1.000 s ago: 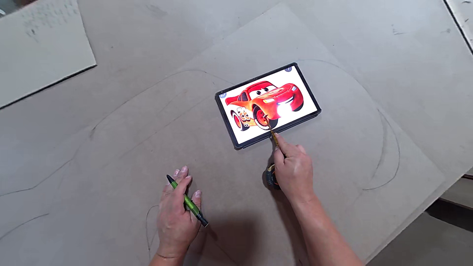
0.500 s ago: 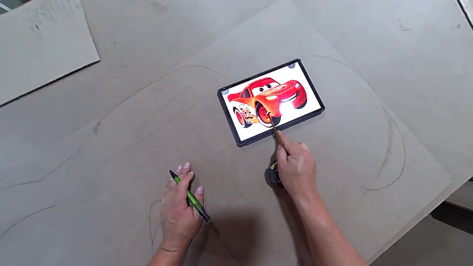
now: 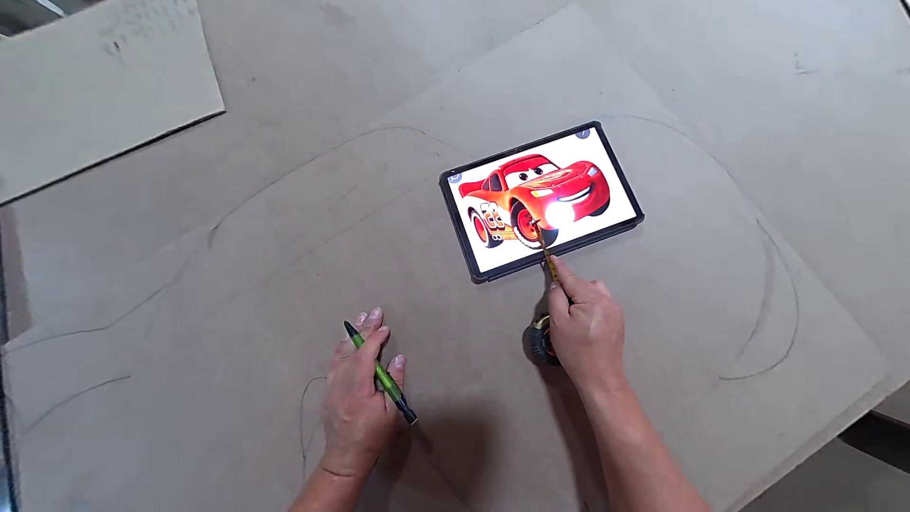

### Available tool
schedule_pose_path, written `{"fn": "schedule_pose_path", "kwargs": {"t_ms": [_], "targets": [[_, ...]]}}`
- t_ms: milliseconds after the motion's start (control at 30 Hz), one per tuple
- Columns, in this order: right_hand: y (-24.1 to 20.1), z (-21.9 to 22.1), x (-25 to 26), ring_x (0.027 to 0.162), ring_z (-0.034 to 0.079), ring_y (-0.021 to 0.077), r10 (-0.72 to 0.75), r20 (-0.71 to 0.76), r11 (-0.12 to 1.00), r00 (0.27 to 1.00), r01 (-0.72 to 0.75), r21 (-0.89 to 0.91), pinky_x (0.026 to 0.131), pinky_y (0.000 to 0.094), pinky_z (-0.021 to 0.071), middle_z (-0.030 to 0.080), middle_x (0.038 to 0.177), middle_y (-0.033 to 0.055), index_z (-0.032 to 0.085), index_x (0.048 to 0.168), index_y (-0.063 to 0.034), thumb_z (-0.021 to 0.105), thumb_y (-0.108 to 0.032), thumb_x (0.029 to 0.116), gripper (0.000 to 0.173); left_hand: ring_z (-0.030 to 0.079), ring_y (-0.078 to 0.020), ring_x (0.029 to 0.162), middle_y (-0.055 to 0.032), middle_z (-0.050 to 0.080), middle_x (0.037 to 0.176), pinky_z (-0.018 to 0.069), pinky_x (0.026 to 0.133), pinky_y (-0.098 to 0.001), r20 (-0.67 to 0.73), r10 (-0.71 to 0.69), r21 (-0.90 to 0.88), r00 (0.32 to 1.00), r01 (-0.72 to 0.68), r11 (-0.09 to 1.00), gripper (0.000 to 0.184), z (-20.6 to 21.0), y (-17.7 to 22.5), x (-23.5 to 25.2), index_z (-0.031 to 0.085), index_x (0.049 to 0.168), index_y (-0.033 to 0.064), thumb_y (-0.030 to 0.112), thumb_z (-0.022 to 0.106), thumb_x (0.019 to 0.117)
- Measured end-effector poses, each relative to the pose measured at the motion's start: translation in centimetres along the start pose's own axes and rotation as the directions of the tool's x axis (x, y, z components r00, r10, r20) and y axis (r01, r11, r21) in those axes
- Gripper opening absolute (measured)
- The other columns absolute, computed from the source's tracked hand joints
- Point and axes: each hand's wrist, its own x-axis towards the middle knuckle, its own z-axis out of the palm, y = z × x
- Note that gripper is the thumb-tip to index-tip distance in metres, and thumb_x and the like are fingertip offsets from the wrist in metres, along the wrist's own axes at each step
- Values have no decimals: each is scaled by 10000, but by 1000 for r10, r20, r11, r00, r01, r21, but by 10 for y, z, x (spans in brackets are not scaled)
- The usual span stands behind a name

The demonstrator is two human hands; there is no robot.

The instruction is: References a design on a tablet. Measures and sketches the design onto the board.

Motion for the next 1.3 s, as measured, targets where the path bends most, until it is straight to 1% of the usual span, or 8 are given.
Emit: {"fn": "schedule_pose_path", "kwargs": {"t_ms": [300,433,800,1000,1100,1167,1233,1300], "targets": [[0,0,0,848,632,172,-2,0,1000,1000,2,4,729,367,500,740,896,-24,705,1360,-265,498,-205,1032,392,447,-252,1467,-67,559,1516,367,1208,-469,-6,3,1,1000,-3,1000,468,1,0,0,611,1385,90,383,474,1046],[0,-1,0,867,645,170,-12,-2,1000,1000,12,5,753,366,509,758,932,-28,705,1361,-256,495,-211,1039,386,449,-252,1467,-69,562,1513,363,1213,-479,-4,5,-2,1000,-5,1000,466,-1,0,1,615,1380,87,380,474,1046],[-2,-2,-1,840,643,191,-27,-23,1000,999,27,-12,720,380,507,753,922,-1,697,1370,-244,492,-197,1037,394,450,-252,1467,-76,564,1510,350,1226,-478,-12,7,-3,1000,-7,1000,468,0,0,0,617,1375,81,382,474,1047],[-2,1,-1,850,645,178,-14,-16,1000,1000,14,-10,731,366,508,751,908,-19,705,1359,-264,497,-212,1038,387,458,-256,1461,-71,573,1502,366,1214,-473,-14,-1,-3,1000,1,1000,462,-1,-1,-1,626,1367,83,378,485,1040],[-2,-1,-1,848,640,199,-13,-7,1000,1000,13,-7,719,381,507,742,902,2,696,1372,-256,496,-213,1042,388,455,-258,1462,-80,566,1508,372,1202,-477,-3,2,-5,1000,-2,1000,468,0,0,0,623,1368,75,375,475,1040],[3,-2,-2,846,636,178,-3,9,999,1000,3,45,715,382,501,730,886,-11,700,1364,-280,503,-251,1045,377,448,-246,1468,-75,562,1513,370,1209,-470,-11,0,-13,1000,-1,1000,459,0,0,-2,628,1361,73,362,474,1040],[8,-8,-8,867,648,120,29,59,985,998,-38,168,731,364,528,734,947,-41,690,1371,-308,517,-302,1058,358,433,-233,1477,-63,548,1526,361,1219,-464,-9,2,-27,1000,-3,1000,449,-3,0,-3,627,1363,77,350,472,1042],[12,-21,-23,785,669,76,73,151,936,986,-120,330,675,335,570,737,938,-70,688,1366,-328,536,-337,1061,341,420,-217,1485,-48,531,1542,348,1230,-464,-5,-4,-39,1000,4,999,433,-2,0,-1,621,1369,93,342,479,1045]]}}
